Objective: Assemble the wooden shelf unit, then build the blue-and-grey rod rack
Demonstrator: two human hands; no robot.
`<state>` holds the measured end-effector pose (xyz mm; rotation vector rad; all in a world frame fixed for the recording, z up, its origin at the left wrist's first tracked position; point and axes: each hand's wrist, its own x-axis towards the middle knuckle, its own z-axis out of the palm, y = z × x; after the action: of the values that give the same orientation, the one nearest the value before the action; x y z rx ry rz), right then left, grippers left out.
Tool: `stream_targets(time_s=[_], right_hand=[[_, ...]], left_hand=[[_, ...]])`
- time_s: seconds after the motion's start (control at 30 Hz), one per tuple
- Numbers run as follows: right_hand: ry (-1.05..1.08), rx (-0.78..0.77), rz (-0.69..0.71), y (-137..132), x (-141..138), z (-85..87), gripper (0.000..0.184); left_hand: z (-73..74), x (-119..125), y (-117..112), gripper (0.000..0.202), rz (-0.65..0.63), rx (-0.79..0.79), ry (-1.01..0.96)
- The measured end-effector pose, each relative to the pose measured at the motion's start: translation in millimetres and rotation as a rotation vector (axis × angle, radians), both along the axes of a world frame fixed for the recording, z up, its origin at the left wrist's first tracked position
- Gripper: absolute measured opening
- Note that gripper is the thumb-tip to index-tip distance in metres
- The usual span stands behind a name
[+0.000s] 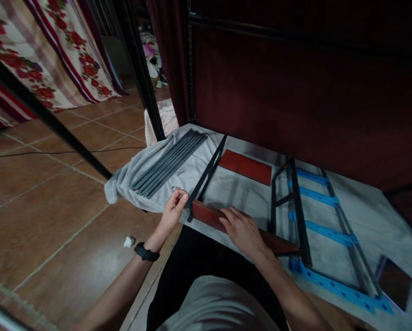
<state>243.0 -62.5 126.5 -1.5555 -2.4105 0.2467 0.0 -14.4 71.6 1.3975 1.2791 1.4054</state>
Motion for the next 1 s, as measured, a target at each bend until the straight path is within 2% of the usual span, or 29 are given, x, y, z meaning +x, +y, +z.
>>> stream_targets(time_s=[0.1,0.2,0.27,0.33,0.43,0.53,0.63,0.7,0.73,0.8,0.83,0.9,0.93,1.0], right_hand=[[-0.054,0.09,0.015,-3.7,-1.1,-0.4,0.032],[-0.059,0.157,0.009,-6.6,-0.2,-1.7,0.032],[-0.043,0.172,0.007,-10.5,1.9,-1.2,0.033],[-0.025,0.178,0.004,-19.3,5.2,1.2,0.035],[0.045,0.229,-0.019,-44.6,15.8,7.0,0.037],[0.176,0.28,-0.07,-78.5,39.0,10.7,0.037],[0.342,0.312,-0.206,-108.4,74.1,6.4,0.036],[0.448,0.321,-0.345,-123.5,97.9,-1.2,0.034],[0.487,0.318,-0.403,-129.9,108.4,-5.9,0.032],[0.52,0.301,-0.481,-140.6,125.4,-16.0,0.029],[0.526,0.314,-0.501,-144.7,131.9,-20.9,0.027],[0.536,0.378,-0.514,-149.6,141.3,-29.3,0.022],[0.537,0.404,-0.495,-150.1,144.0,-32.2,0.021],[0.529,0.414,-0.347,-147.6,144.5,-34.7,0.02]], left_hand=[[14.6,-6.1,-3.9,0.031,0.046,0.13,0.142],[37.5,-0.4,-11.7,0.034,0.076,0.372,0.458],[52.1,13.1,-17.0,0.041,-0.043,0.486,0.674],[61.2,32.2,-21.1,0.045,-0.222,0.567,0.855],[61.2,62.5,-24.2,0.046,-0.404,0.634,1.027],[54.9,85.2,-26.9,0.043,-0.47,0.646,1.065],[60.7,93.5,-28.1,0.04,-0.496,0.659,1.058],[72.4,86.6,-22.3,0.039,-0.45,0.651,1.025],[78.4,78.5,-16.2,0.037,-0.388,0.625,0.995],[85.0,52.8,2.6,0.035,-0.172,0.518,0.899],[83.6,35.7,14.2,0.034,-0.046,0.432,0.836],[69.6,-3.1,38.0,0.033,0.136,0.251,0.654],[57.6,-22.6,48.5,0.034,0.177,0.172,0.577],[27.1,-54.5,64.0,0.031,0.217,0.039,0.597]])
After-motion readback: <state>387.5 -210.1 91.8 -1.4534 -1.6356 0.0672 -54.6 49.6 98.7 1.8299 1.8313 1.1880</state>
